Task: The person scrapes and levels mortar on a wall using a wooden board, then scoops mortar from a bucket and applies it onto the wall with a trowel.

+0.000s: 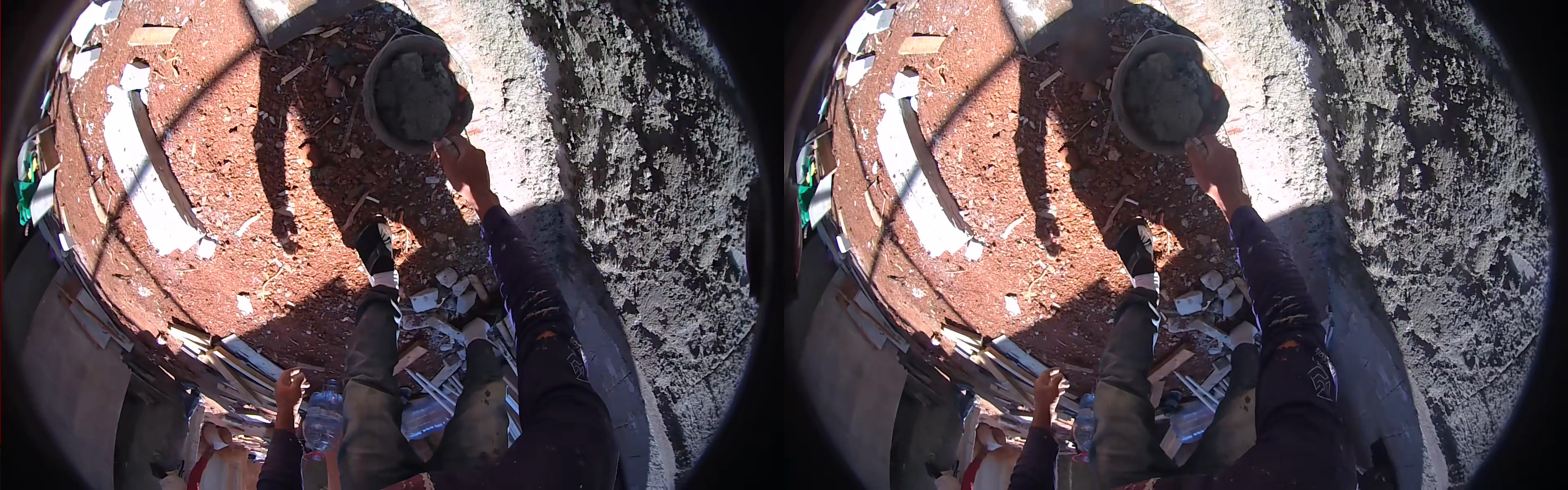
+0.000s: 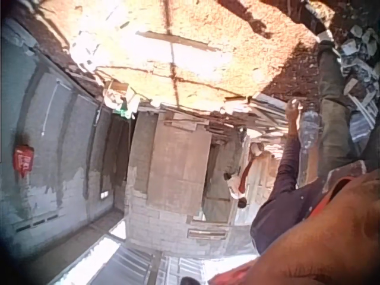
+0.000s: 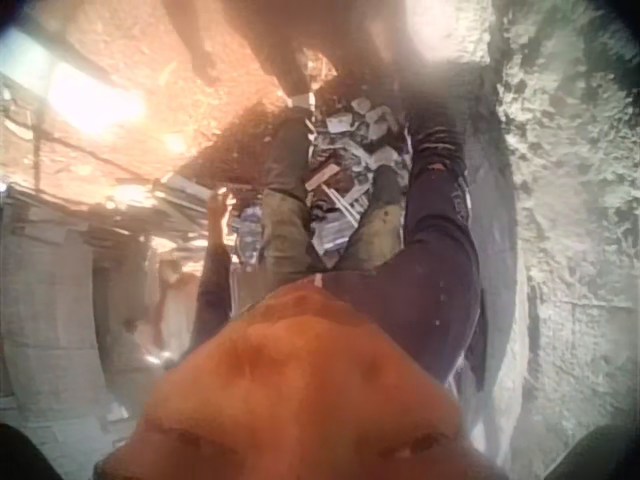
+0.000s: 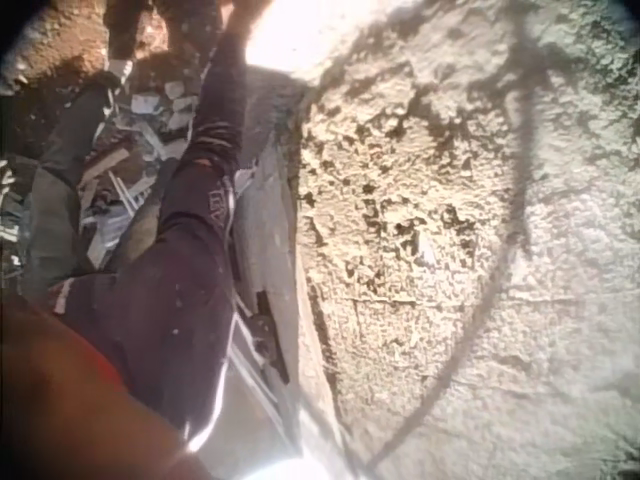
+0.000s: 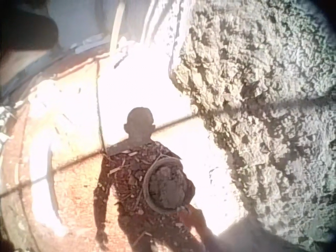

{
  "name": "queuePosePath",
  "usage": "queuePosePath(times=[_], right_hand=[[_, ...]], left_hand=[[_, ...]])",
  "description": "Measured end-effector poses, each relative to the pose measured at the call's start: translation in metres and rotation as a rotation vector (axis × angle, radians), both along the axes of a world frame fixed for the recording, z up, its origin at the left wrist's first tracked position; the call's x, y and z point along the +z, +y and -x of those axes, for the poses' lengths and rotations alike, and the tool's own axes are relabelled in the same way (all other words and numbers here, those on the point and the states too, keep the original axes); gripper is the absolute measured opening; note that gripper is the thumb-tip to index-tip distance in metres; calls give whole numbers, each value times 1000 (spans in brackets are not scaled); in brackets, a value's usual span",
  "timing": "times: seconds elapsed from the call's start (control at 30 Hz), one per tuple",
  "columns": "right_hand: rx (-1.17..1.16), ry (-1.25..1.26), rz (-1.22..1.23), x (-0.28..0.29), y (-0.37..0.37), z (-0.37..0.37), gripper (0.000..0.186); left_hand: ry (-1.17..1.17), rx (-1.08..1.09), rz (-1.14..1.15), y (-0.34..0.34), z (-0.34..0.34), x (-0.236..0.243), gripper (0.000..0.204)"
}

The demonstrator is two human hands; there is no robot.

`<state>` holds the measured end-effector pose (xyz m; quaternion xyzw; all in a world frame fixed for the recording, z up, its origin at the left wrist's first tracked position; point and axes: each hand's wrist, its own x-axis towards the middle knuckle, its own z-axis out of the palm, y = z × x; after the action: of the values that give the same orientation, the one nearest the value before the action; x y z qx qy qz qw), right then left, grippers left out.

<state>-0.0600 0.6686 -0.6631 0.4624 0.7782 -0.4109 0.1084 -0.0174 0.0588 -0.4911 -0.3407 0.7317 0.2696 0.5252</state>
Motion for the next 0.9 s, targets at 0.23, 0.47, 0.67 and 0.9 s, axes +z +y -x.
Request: queuePosePath(times=[0.23, 0.47, 0.67, 0.9], right_hand=[[33, -45, -170, -2, 11, -14, 45], [22, 291, -135, 150, -59, -78, 39], [-76, 595, 547, 201, -132, -243, 39], [-84, -152, 319, 130, 39, -509, 35]], left_hand=[[25, 91, 50, -76, -52, 40, 22], [41, 15, 6, -6, -81, 71, 28], [79, -159, 48, 43, -147, 87, 26], [162, -237, -37, 26, -218, 50, 23]])
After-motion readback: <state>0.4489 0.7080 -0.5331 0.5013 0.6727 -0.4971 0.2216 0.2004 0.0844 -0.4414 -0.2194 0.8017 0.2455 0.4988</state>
